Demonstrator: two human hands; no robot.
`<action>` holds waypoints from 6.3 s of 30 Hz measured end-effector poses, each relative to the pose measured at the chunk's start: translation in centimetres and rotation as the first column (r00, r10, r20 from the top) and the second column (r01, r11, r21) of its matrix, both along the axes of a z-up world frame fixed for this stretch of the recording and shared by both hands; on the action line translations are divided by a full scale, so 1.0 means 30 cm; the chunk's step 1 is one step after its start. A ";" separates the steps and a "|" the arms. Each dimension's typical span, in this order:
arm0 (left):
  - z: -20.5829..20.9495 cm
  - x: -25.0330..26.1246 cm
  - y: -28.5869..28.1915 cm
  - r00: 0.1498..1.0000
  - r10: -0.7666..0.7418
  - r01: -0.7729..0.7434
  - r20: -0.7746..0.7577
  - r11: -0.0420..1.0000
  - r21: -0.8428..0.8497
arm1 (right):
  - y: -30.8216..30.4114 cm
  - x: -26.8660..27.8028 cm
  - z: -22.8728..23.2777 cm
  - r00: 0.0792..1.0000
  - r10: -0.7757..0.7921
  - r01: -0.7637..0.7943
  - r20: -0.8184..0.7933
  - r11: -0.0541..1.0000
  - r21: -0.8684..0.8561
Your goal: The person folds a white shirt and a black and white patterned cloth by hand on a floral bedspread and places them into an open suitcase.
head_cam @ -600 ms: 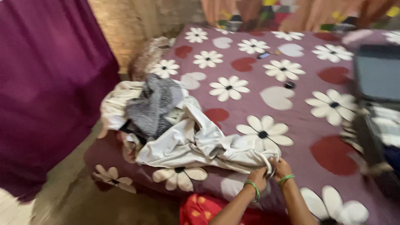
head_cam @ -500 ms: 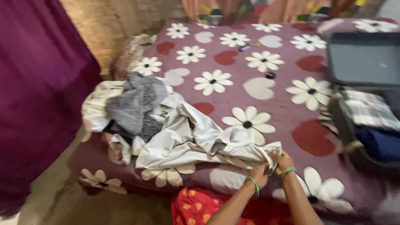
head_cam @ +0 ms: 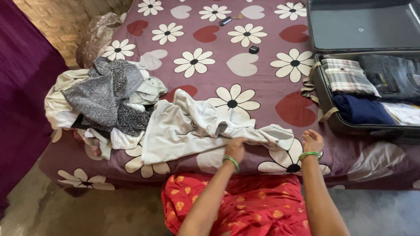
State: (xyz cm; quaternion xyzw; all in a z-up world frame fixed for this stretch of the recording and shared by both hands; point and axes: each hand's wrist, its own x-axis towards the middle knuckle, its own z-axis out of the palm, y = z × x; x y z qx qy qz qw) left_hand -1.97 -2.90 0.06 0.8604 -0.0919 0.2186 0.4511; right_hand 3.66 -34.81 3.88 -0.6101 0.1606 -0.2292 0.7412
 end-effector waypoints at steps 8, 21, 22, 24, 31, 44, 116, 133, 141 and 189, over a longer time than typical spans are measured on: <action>0.010 -0.104 0.314 0.978 0.205 -0.196 0.028 0.876 0.442 | 0.251 -0.077 -0.043 0.964 0.262 -0.202 -0.037 0.639 -0.742; 0.206 0.012 0.019 0.970 -0.203 0.199 -0.131 0.979 -0.044 | 0.491 -0.109 0.384 0.723 0.681 -0.575 -0.120 0.496 -0.651; 0.208 0.057 -0.016 0.972 -0.176 0.159 -0.157 0.980 -0.116 | 0.516 -0.137 0.456 0.679 0.725 -0.597 -0.117 0.451 -0.664; 0.204 0.139 -0.039 0.967 -0.131 0.072 -0.221 0.964 -0.255 | 0.536 -0.182 0.570 0.629 0.775 -0.569 -0.051 0.416 -0.709; 0.528 0.268 0.106 0.969 -0.152 -0.044 -0.195 0.671 -0.740 | 0.445 -0.163 0.506 0.756 0.569 -0.423 0.324 0.802 -0.422; 1.325 0.133 0.195 0.795 -0.584 0.311 0.164 0.161 -0.937 | 0.640 -0.169 0.174 0.642 0.746 -0.701 0.174 0.664 -0.259; 0.084 0.319 1.248 0.735 0.610 -0.617 -0.294 0.783 0.082 | 0.151 0.262 0.081 0.948 0.283 0.126 0.144 0.079 -0.989; 0.154 -0.045 1.323 0.785 0.422 -0.547 -0.454 0.816 -0.186 | 0.090 0.055 0.054 0.928 0.351 0.076 0.126 0.153 -0.985; 0.097 -0.268 1.345 0.651 0.530 -0.393 -0.543 0.848 0.356 | 0.002 -0.185 0.034 0.909 0.402 -0.142 -0.109 0.051 -0.989; 0.048 0.895 0.432 0.924 0.220 0.022 -0.312 0.785 0.619 | 0.942 0.658 -0.137 0.767 0.392 -0.469 -0.507 -0.196 -0.861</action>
